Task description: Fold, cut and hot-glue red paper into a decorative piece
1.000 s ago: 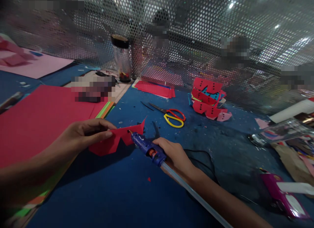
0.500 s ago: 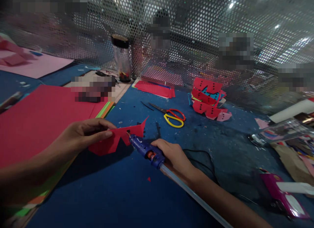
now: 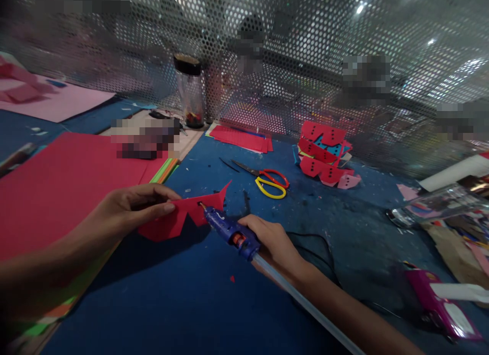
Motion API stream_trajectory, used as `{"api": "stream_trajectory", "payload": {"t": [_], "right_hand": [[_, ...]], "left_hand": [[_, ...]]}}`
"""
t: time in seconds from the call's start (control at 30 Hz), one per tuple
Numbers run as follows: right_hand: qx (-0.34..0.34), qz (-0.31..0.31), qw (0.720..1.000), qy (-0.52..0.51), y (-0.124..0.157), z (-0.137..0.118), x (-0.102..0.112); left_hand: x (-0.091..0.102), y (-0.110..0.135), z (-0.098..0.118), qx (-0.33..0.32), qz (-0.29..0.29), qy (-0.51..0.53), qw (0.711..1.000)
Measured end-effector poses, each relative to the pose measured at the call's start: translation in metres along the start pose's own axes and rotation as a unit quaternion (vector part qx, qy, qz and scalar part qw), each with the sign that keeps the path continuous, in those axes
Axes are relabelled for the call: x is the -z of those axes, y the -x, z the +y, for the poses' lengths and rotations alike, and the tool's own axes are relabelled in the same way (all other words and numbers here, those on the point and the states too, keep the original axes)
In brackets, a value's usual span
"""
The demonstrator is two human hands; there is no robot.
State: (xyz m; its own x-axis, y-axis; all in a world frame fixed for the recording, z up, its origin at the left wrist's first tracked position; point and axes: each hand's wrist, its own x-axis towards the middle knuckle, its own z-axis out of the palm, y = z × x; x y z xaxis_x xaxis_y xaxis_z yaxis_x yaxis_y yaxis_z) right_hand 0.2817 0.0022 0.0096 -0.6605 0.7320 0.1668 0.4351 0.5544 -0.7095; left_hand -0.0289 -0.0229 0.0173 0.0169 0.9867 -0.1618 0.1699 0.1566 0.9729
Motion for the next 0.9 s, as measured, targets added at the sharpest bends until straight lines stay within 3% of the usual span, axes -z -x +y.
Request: {"api": "stream_trajectory", "payload": {"t": [0.7, 0.9], "right_hand": [[-0.019, 0.006, 1.0, -0.001, -0.0016, -0.0072, -0.0001], [-0.007, 0.002, 1.0, -0.021, -0.0003, -0.0064, 0.0002]], "left_hand": [[0.0008, 0.0004, -0.001, 0.007, -0.013, 0.014, 1.0], [-0.0024, 0.0018, -0.0002, -0.009, 0.024, 0.015, 1.0]]}}
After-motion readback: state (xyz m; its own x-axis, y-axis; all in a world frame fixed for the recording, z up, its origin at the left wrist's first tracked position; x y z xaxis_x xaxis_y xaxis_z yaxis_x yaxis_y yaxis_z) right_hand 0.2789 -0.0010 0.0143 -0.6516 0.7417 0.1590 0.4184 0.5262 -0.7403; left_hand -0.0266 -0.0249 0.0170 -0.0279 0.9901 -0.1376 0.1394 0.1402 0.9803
